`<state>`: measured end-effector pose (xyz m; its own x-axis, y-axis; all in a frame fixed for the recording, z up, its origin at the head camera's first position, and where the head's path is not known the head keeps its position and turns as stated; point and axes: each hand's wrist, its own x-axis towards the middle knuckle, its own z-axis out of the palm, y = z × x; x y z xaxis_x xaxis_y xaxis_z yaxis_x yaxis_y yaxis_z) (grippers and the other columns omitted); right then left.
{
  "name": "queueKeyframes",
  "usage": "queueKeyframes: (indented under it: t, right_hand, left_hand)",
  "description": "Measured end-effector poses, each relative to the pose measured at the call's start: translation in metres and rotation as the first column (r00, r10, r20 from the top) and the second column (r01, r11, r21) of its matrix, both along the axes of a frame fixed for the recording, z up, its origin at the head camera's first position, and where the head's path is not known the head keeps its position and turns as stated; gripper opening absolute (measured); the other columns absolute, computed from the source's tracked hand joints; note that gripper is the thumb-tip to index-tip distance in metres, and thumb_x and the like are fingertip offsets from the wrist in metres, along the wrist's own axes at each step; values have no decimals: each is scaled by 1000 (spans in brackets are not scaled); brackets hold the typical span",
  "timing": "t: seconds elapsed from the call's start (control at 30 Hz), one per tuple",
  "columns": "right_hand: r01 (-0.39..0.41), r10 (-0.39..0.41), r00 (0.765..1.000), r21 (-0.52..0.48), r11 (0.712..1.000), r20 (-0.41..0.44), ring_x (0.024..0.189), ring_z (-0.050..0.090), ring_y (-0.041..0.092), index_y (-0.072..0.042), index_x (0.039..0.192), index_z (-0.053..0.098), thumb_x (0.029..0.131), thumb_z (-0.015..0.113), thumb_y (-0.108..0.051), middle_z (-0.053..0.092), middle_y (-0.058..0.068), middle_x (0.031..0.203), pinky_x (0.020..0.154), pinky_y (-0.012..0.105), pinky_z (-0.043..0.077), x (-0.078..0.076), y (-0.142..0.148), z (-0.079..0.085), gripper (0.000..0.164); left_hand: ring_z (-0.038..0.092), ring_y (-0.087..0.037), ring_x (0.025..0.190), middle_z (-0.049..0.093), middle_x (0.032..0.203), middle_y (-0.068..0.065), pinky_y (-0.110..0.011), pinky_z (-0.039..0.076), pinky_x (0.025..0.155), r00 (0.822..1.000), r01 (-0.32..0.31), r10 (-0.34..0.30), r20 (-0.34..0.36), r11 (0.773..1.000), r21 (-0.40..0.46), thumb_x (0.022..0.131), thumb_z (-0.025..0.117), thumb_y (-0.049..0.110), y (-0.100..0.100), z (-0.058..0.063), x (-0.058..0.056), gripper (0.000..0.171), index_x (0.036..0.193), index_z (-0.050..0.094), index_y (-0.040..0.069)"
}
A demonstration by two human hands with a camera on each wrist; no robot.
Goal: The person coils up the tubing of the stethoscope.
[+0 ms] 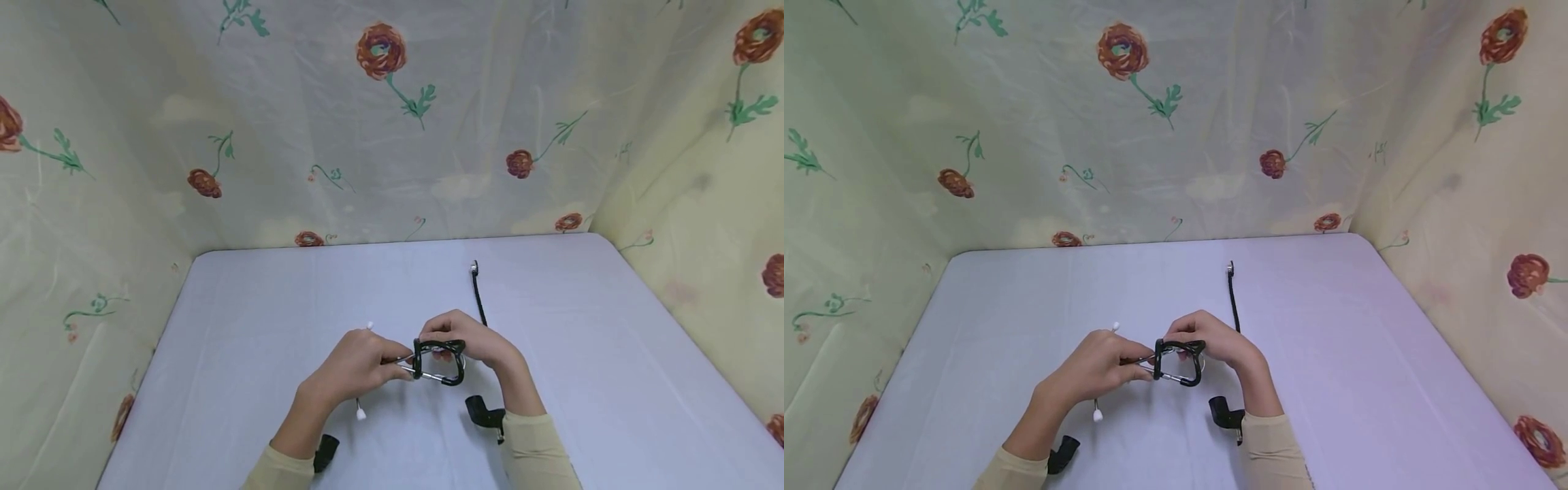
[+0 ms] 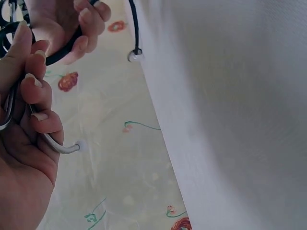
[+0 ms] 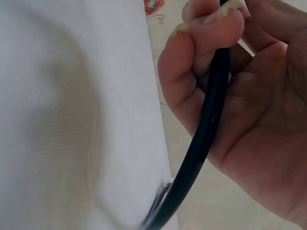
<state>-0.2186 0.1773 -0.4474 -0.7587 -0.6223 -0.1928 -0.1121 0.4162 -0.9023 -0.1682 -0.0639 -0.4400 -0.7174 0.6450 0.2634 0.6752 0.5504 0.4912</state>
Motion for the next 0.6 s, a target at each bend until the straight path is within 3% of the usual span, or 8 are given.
queueKeyframes:
  t: [0.23,0.37,0.47,0.6]
  right_hand:
    - [-74,75,997,-71,995,14,56,52,11,2,92,72,97,59,-16,59,10,67,54,27,44,-1,-2,-2,23]
    - [-107,105,994,-75,991,-20,56,52,13,5,91,70,95,59,-11,58,15,66,53,27,44,-1,-2,-1,21]
    - [-72,71,997,-49,996,-38,57,52,15,8,89,68,96,59,-15,57,16,65,54,27,44,0,0,0,25]
    - [-7,7,1000,2,1000,-27,62,53,17,6,91,70,97,60,-24,58,8,66,60,29,42,1,0,2,33]
  left_hand:
    - [39,7,53,66,67,18,-12,29,53,1000,0,1,-31,999,36,85,76,35,-2,-3,-2,12,83,72,24]
    - [37,6,52,62,62,17,-13,29,52,999,0,3,-49,998,60,84,77,33,-2,-1,-2,12,81,71,23]
    - [36,6,52,59,59,16,-14,29,51,999,-14,18,-48,997,79,83,78,31,-3,0,-3,10,83,73,23]
    - [37,6,52,61,60,16,-14,29,52,999,-34,38,-36,995,98,83,79,31,-6,1,-4,11,89,76,23]
